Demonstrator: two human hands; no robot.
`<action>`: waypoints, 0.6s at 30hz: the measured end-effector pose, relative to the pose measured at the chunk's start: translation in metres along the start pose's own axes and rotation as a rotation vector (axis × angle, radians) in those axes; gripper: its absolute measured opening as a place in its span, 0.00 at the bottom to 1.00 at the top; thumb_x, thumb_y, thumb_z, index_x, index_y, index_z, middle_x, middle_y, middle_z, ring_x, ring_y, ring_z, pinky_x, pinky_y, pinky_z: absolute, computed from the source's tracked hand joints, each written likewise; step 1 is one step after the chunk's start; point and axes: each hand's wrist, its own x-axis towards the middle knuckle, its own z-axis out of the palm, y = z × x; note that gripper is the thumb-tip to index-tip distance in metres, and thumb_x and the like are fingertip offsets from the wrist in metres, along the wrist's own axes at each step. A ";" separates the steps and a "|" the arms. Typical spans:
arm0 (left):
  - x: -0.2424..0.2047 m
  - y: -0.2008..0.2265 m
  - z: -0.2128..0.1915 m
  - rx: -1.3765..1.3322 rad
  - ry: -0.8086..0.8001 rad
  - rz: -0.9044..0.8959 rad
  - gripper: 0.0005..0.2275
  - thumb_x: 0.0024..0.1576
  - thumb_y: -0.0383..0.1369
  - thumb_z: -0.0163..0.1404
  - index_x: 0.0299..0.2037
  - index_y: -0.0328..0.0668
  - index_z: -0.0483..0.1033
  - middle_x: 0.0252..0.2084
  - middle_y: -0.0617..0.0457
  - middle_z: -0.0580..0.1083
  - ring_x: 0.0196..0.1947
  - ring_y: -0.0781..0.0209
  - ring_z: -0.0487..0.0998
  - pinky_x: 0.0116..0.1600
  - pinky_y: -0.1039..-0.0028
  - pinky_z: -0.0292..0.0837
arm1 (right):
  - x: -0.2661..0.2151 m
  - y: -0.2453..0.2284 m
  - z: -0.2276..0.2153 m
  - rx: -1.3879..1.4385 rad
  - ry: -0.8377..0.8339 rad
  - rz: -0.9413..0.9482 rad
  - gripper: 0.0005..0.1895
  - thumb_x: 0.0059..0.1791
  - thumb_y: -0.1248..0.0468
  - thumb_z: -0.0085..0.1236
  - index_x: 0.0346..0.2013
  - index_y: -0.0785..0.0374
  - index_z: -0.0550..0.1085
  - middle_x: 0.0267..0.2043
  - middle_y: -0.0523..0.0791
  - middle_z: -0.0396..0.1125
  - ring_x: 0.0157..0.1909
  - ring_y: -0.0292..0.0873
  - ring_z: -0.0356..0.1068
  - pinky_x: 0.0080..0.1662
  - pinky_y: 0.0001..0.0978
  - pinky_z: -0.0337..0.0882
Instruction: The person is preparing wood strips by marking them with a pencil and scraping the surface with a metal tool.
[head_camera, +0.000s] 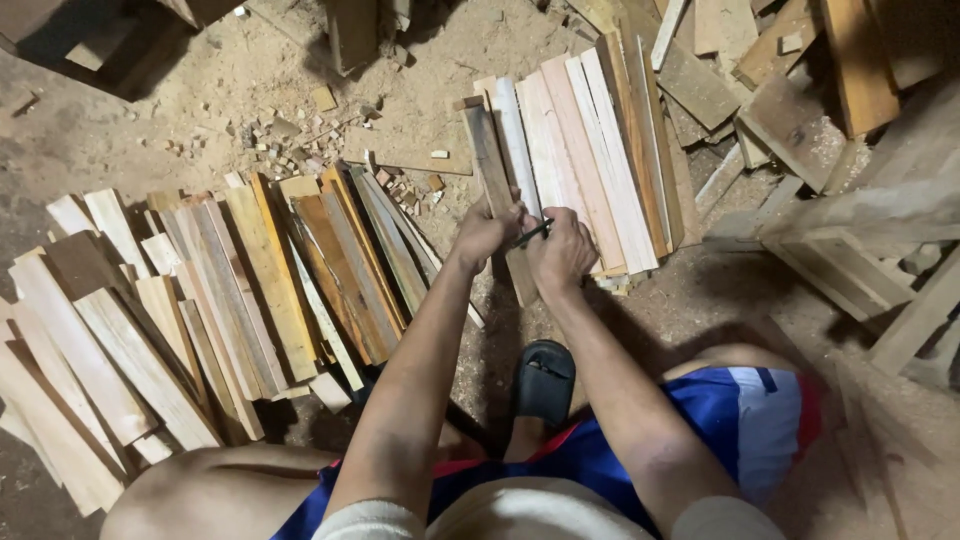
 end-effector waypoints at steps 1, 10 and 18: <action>0.002 -0.003 0.000 -0.003 0.001 0.002 0.11 0.58 0.29 0.56 0.50 0.42 0.76 0.29 0.48 0.77 0.28 0.56 0.81 0.30 0.70 0.77 | 0.001 -0.002 -0.003 -0.001 0.000 -0.003 0.19 0.42 0.45 0.72 0.40 0.44 0.73 0.30 0.36 0.70 0.40 0.45 0.74 0.43 0.47 0.75; -0.035 0.004 -0.027 -0.016 0.055 -0.032 0.14 0.60 0.33 0.56 0.56 0.47 0.78 0.42 0.49 0.80 0.39 0.58 0.81 0.41 0.64 0.81 | -0.012 -0.034 -0.060 0.280 0.048 -0.159 0.06 0.55 0.56 0.56 0.42 0.50 0.79 0.30 0.43 0.74 0.37 0.53 0.76 0.40 0.45 0.75; -0.108 0.023 -0.092 -0.197 0.263 -0.030 0.14 0.61 0.36 0.55 0.52 0.37 0.75 0.40 0.51 0.78 0.34 0.59 0.81 0.35 0.63 0.84 | -0.113 -0.076 -0.079 0.548 -0.570 -0.170 0.37 0.36 0.53 0.77 0.56 0.59 0.73 0.44 0.58 0.75 0.49 0.63 0.75 0.49 0.54 0.75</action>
